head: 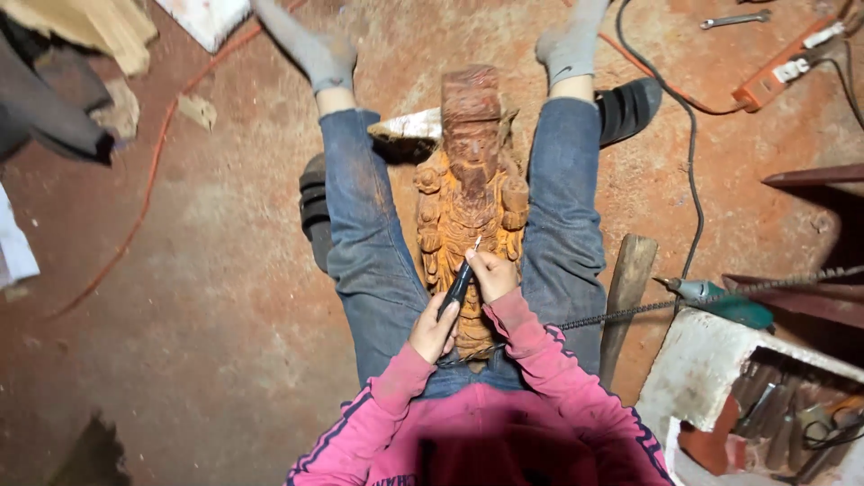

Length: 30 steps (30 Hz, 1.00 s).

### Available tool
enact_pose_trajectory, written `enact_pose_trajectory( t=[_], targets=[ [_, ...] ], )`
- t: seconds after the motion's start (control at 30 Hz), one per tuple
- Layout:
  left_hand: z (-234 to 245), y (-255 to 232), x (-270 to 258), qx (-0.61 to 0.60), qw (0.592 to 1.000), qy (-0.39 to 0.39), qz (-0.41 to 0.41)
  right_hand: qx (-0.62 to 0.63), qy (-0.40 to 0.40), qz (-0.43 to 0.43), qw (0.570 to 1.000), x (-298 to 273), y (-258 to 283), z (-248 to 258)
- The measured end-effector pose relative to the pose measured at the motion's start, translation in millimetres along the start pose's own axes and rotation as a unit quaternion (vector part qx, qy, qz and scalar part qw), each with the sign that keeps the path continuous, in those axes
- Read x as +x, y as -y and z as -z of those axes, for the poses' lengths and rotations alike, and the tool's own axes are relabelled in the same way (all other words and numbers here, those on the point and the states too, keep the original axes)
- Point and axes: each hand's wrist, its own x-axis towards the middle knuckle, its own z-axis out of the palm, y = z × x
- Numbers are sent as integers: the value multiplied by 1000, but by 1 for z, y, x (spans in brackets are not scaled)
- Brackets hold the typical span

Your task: Carving intricate details into a wooden statue using a handheld rotary tool

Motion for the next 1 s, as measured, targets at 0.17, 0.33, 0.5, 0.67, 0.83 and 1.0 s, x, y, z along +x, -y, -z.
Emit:
enact_pose_trajectory(
  t=[0.17,0.33,0.5,0.67,0.83,1.0],
  targets=[
    [4,9,1,-13,1000,-12,-5,18,10,-23,1000,13,-19,-4],
    [11,-5,2,14,1000,-18,-8,66,16,-44,997,19,-24,-3],
    [21,-23,-1,73,997,-14,-16,85,32,-60,994,19,-20,-6],
    [31,-29,2,96,995,-8,-21,92,44,-60,993,24,-28,-13],
    [37,-38,4,143,989,-1,-20,120,51,-65,989,26,-31,-16],
    [42,-34,12,215,976,-13,-15,79,53,-66,993,26,-25,-15]
  ],
)
